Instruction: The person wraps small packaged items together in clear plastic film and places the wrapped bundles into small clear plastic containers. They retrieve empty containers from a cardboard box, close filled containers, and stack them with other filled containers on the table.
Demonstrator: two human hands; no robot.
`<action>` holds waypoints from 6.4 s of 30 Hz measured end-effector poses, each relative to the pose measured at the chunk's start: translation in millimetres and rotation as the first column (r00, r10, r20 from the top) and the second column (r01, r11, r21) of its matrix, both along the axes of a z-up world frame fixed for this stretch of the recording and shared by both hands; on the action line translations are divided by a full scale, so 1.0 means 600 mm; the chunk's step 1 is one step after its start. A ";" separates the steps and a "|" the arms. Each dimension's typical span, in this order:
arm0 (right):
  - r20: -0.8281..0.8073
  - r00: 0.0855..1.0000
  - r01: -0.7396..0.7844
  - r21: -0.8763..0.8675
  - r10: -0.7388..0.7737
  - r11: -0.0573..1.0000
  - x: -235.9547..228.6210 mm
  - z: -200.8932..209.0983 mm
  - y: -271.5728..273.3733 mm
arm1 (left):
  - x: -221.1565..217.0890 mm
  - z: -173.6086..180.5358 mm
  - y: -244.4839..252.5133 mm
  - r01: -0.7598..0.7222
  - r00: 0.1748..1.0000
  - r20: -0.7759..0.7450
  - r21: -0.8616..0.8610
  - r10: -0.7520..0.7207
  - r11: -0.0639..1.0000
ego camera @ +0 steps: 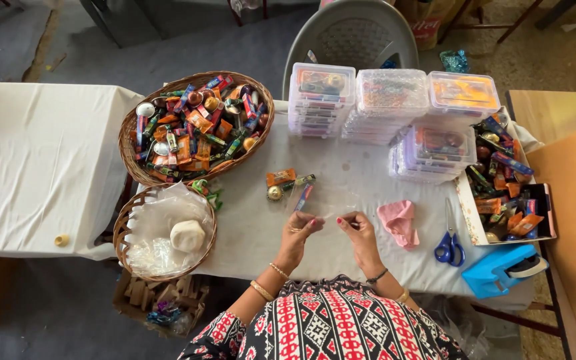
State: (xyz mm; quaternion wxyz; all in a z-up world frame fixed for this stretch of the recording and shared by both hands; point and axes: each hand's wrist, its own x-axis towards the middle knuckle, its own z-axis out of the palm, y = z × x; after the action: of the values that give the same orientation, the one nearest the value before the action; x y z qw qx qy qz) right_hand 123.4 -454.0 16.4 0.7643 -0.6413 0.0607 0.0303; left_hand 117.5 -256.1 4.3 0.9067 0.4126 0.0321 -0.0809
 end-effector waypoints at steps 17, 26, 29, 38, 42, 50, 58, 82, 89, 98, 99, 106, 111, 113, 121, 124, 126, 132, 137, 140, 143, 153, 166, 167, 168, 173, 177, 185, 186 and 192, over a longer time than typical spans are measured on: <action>-0.167 0.910 -0.363 0.127 0.380 0.923 0.028 0.024 -0.023 | 0.003 -0.050 0.056 0.161 0.978 -0.144 0.074 -0.149 0.984; -0.076 0.760 -0.491 0.584 0.646 0.646 0.028 0.024 -0.017 | -0.005 -0.047 0.067 0.284 0.947 -0.195 0.134 -0.255 0.950; -0.025 0.736 -0.546 0.570 0.677 0.615 0.030 0.049 0.002 | -0.010 -0.036 0.068 0.329 0.931 -0.206 0.114 -0.301 0.938; 0.021 0.720 -0.491 0.722 0.694 0.487 0.029 0.063 0.009 | -0.015 -0.121 0.062 0.325 0.941 -0.204 0.313 -0.271 0.893; -0.065 0.678 -0.504 0.684 0.732 0.528 0.036 0.055 0.000 | -0.023 0.032 0.075 -0.245 0.906 0.319 0.931 -0.280 0.270; -0.194 0.522 -0.604 0.604 0.830 0.521 0.007 -0.022 0.025 | -0.039 0.018 0.062 -0.245 0.726 0.130 0.967 -0.675 -0.076; -0.183 0.524 -0.694 0.474 0.832 0.542 0.034 -0.086 -0.002 | -0.045 -0.022 0.108 -0.132 0.843 0.054 0.985 -0.534 -0.108; -0.018 0.834 -0.149 -0.970 0.551 0.193 0.169 -0.153 0.006 | 0.003 -0.075 0.168 -0.068 0.932 0.028 0.993 -0.362 -0.099; 0.010 0.958 -0.169 -0.789 0.288 0.590 0.093 -0.081 -0.090 | 0.078 -0.079 0.124 -0.034 0.873 -0.046 0.987 -0.485 -0.154; 0.117 0.974 -0.030 -0.783 0.194 0.622 0.049 -0.070 -0.110 | 0.126 -0.095 0.072 -0.052 0.783 -0.131 0.960 -0.608 -0.275; 0.122 0.972 -0.031 -0.780 0.199 0.626 0.049 -0.068 -0.105 | 0.126 -0.090 0.071 -0.043 0.780 -0.139 0.961 -0.610 -0.275; 0.089 0.949 -0.094 -0.834 0.301 0.543 0.058 -0.093 -0.073 | 0.045 -0.104 0.087 -0.065 0.961 0.026 0.989 -0.274 -0.133; 0.080 0.933 -0.175 -0.753 0.352 0.635 0.059 -0.133 -0.052 | -0.030 -0.166 0.103 -0.007 1.000 0.007 0.990 0.003 0.140; 0.039 0.937 -0.219 -0.710 0.348 0.669 0.054 -0.131 -0.032 | -0.037 -0.166 0.100 -0.042 0.999 0.039 0.985 0.023 0.167; -0.097 0.951 -0.307 -0.440 0.295 0.844 0.037 -0.220 0.001 | -0.031 -0.191 0.091 -0.167 0.985 0.152 0.953 0.077 0.255; -0.123 0.927 -0.374 -0.337 0.353 0.864 0.033 -0.266 -0.012 | -0.026 -0.174 0.093 -0.187 0.981 0.166 0.943 0.095 0.277; -0.013 0.927 -0.358 -0.319 0.374 0.878 0.030 -0.270 -0.021 | -0.023 -0.155 0.096 -0.075 0.991 0.029 0.929 0.133 0.361; -0.002 0.881 -0.389 -0.575 0.474 0.720 0.032 -0.211 0.017 | -0.022 -0.215 0.105 -0.154 0.984 0.103 0.906 0.148 0.395; -0.040 0.807 -0.415 -0.748 0.589 0.518 0.046 -0.193 0.025 | -0.015 -0.218 0.113 -0.185 0.980 0.138 0.904 0.145 0.385; -0.063 0.820 -0.501 -0.557 0.568 0.662 0.051 -0.202 0.016 | -0.011 -0.206 0.117 -0.164 0.982 0.110 0.901 0.155 0.402; -0.045 0.852 -0.499 -0.368 0.521 0.785 0.050 -0.195 0.014 | -0.009 -0.208 0.124 -0.141 0.983 0.078 0.899 0.165 0.415; -0.049 0.828 -0.428 -0.698 0.558 0.574 0.060 -0.237 0.051 | -0.001 -0.220 0.129 -0.119 0.982 0.049 0.907 0.181 0.404; 0.017 0.840 -0.336 -0.770 0.543 0.543 0.066 -0.188 0.064 | 0.038 -0.250 0.137 -0.132 0.965 0.011 0.884 0.263 0.449; 0.082 0.811 -0.301 -0.790 0.579 0.534 0.068 -0.192 0.066 | 0.048 -0.269 0.138 -0.134 0.972 0.058 0.931 0.226 0.340; 0.145 0.776 -0.265 -0.808 0.614 0.526 0.069 -0.196 0.069 | 0.057 -0.289 0.139 -0.140 0.978 0.100 0.964 0.182 0.226; -0.001 0.770 -0.378 -0.806 0.638 0.456 0.072 -0.281 0.048 | 0.091 -0.306 0.127 0.045 0.978 -0.079 0.984 0.193 0.174; 0.040 0.764 -0.362 -0.800 0.644 0.479 0.086 -0.301 0.033 | 0.099 -0.197 0.109 -0.004 0.969 -0.062 0.964 0.238 0.267; -0.039 0.796 -0.412 -0.766 0.604 0.494 0.081 -0.230 0.034 | 0.103 -0.184 0.104 0.156 0.987 -0.160 0.982 0.029 0.105; -0.010 0.796 -0.402 -0.757 0.606 0.516 0.083 -0.226 0.035 | 0.108 -0.191 0.103 0.128 0.991 -0.130 0.987 0.019 0.096; 0.071 0.830 -0.347 -0.711 0.553 0.611 0.104 -0.171 0.027 | 0.160 -0.229 0.077 -0.059 0.998 0.052 0.959 0.031 0.278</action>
State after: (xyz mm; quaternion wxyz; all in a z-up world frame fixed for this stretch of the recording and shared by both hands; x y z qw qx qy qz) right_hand 185.9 -437.9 -86.2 0.4471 -0.8634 -0.2077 0.1073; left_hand 213.5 -210.0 -132.8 0.4796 0.8741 0.0755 -0.0151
